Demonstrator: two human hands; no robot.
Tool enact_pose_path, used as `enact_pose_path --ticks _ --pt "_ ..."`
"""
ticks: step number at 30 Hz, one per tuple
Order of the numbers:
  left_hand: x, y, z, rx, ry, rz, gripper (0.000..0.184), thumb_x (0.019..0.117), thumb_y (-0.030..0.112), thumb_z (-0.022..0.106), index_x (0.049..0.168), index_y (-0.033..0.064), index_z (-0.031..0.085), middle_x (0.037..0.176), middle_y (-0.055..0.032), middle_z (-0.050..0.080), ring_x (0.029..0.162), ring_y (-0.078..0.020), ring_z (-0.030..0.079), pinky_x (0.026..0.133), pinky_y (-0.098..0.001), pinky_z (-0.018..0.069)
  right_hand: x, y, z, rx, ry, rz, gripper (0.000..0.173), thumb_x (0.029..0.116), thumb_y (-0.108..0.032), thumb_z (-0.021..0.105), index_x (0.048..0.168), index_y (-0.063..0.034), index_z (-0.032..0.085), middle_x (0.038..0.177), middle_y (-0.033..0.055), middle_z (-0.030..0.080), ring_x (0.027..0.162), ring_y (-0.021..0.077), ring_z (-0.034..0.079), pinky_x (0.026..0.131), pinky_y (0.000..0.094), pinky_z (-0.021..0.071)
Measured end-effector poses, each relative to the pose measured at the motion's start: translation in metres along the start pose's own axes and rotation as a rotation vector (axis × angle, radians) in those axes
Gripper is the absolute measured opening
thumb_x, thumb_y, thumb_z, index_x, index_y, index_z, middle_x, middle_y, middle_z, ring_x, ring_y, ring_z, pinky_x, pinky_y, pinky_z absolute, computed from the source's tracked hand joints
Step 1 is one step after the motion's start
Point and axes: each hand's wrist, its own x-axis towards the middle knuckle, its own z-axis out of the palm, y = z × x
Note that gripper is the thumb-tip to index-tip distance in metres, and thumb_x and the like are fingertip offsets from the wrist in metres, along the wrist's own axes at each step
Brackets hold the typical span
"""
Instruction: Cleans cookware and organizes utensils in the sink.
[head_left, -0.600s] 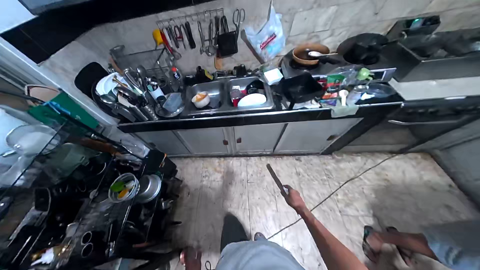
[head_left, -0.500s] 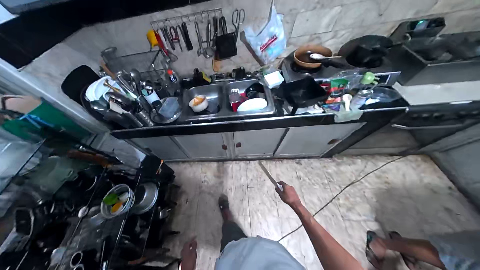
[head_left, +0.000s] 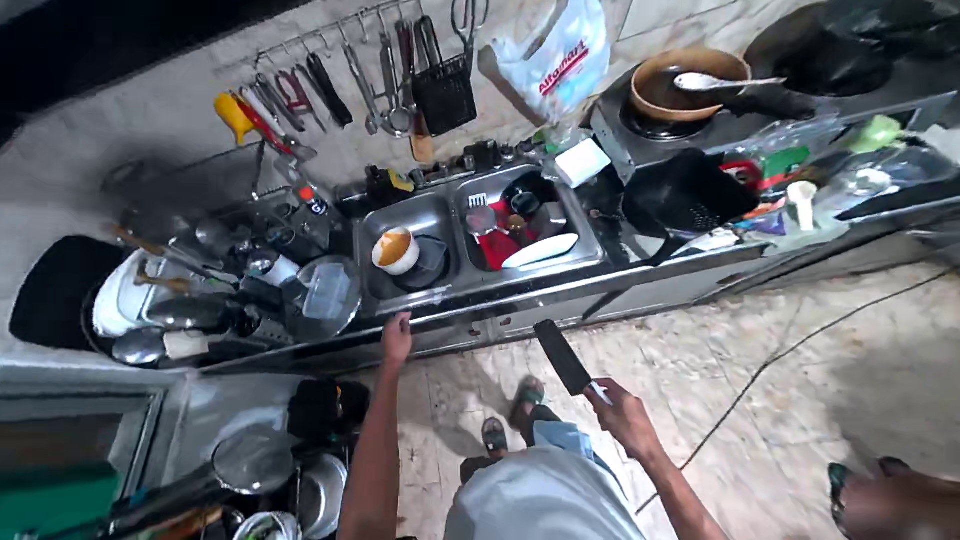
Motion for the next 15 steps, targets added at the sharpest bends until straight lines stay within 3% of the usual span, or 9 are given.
enact_pose_path --ticks 5,7,9,13,15 --pt "0.143 0.027 -0.005 0.109 0.016 -0.032 0.032 0.1047 0.017 0.053 0.131 0.0035 0.065 0.127 -0.0181 0.068 0.118 -0.0293 0.066 0.106 -0.048 0.0513 0.087 -0.075 0.016 0.14 -0.081 0.007 0.034 0.1031 -0.034 0.06 0.126 -0.0096 0.065 0.075 0.0102 0.068 0.056 0.0226 0.064 0.056 0.046 0.0581" --pt "0.183 0.017 0.008 0.177 0.029 -0.011 0.032 0.1023 0.019 0.058 0.129 0.0032 0.066 0.129 -0.0197 0.066 0.121 -0.0327 0.064 0.108 -0.0507 0.0495 0.118 -0.103 0.023 0.155 -0.124 0.008 0.036 0.1033 -0.035 0.059 0.128 -0.0098 0.064 0.079 0.0103 0.069 0.058 0.0223 0.064 0.057 0.0455 0.0579" --pt "0.216 -0.001 0.024 0.258 0.022 -0.055 0.04 0.0991 0.021 0.062 0.135 0.004 0.063 0.138 -0.0215 0.061 0.129 -0.0366 0.058 0.111 -0.053 0.0466 0.147 -0.128 0.027 0.127 -0.153 -0.001 0.037 0.1034 -0.037 0.059 0.129 -0.0111 0.064 0.08 0.0103 0.069 0.058 0.0222 0.064 0.057 0.0457 0.0576" --pt "0.259 -0.039 0.05 0.421 0.007 -0.172 0.058 0.0916 0.026 0.072 0.144 0.0049 0.055 0.146 -0.024 0.053 0.135 -0.0427 0.051 0.109 -0.0603 0.0439 0.18 -0.167 0.035 0.061 -0.189 0.011 0.037 0.1038 -0.037 0.058 0.131 -0.0127 0.063 0.082 0.0103 0.069 0.06 0.0223 0.065 0.06 0.0462 0.0585" --pt "0.275 -0.059 0.058 0.473 -0.007 -0.173 0.058 0.0915 0.026 0.071 0.144 0.0054 0.055 0.147 -0.0236 0.053 0.137 -0.0426 0.048 0.111 -0.0627 0.0397 0.188 -0.181 0.038 0.039 -0.183 0.008 0.037 0.1036 -0.037 0.059 0.131 -0.0132 0.063 0.081 0.0096 0.069 0.06 0.0213 0.064 0.06 0.0454 0.0583"
